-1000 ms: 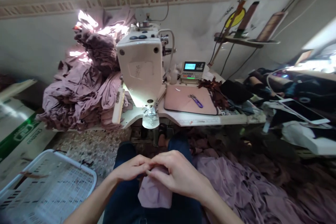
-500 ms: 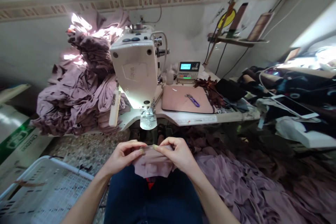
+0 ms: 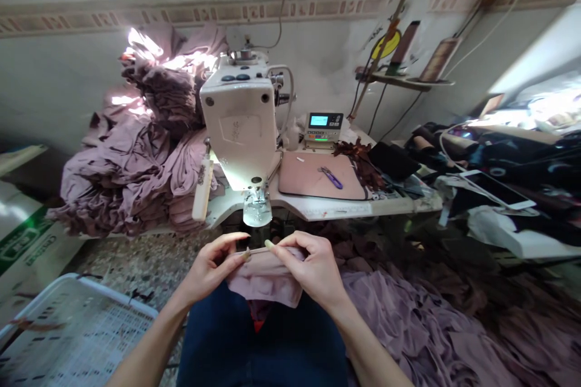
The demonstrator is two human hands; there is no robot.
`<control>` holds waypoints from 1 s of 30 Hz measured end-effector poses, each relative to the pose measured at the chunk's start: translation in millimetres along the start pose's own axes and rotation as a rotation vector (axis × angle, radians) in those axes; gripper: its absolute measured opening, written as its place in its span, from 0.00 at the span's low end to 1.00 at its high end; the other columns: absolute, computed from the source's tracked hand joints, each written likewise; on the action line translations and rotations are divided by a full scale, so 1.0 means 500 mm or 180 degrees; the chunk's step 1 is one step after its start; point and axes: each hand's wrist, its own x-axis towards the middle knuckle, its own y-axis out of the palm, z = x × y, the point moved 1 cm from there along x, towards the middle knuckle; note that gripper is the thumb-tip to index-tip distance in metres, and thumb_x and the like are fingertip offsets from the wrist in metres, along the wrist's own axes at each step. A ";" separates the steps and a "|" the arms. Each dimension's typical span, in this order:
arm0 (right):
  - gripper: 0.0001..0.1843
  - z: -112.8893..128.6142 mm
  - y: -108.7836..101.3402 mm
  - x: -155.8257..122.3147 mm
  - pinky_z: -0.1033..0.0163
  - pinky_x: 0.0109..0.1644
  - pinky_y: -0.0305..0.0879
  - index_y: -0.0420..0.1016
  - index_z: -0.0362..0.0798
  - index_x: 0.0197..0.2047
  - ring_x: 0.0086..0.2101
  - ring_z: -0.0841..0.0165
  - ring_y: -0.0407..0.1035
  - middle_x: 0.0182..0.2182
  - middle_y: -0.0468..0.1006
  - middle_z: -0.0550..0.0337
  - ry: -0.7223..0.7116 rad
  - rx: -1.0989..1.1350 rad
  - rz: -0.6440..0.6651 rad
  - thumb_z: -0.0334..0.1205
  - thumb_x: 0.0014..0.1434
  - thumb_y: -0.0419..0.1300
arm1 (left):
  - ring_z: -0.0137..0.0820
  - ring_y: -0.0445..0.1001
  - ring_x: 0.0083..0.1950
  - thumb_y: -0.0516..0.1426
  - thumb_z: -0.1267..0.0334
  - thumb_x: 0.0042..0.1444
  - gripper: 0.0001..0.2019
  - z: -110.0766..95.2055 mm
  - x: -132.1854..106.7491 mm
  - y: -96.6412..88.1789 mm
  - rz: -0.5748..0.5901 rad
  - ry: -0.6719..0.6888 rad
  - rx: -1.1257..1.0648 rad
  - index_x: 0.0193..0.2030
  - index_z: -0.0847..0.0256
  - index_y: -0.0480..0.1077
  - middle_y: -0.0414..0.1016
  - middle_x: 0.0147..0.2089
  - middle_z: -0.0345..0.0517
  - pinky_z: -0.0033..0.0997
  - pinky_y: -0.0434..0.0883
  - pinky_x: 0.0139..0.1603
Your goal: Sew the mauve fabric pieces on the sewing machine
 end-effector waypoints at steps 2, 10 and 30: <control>0.15 -0.005 0.002 -0.003 0.64 0.31 0.67 0.84 0.48 0.27 0.25 0.66 0.74 0.24 0.83 0.59 0.0044 0.0048 0.0010 0.46 0.63 0.73 | 0.29 0.70 0.31 0.61 0.55 0.73 0.17 0.002 0.000 -0.005 0.0115 0.0138 0.0023 0.62 0.60 0.82 0.73 0.31 0.41 0.26 0.65 0.33; 0.12 0.012 0.000 -0.009 0.64 0.32 0.66 0.85 0.49 0.29 0.24 0.69 0.72 0.23 0.81 0.61 -0.0343 -0.0006 -0.0368 0.42 0.64 0.72 | 0.32 0.75 0.37 0.55 0.60 0.77 0.15 -0.012 0.013 0.005 0.0102 0.0407 0.0366 0.49 0.62 0.83 0.79 0.37 0.48 0.27 0.68 0.40; 0.22 -0.047 0.005 0.092 0.62 0.32 0.61 0.84 0.45 0.25 0.26 0.67 0.66 0.22 0.77 0.60 0.0557 0.0371 -0.0518 0.56 0.56 0.75 | 0.27 0.63 0.26 0.66 0.46 0.61 0.21 -0.038 0.109 -0.010 -0.0855 -0.0718 0.0129 0.27 0.62 0.72 0.67 0.24 0.38 0.27 0.58 0.27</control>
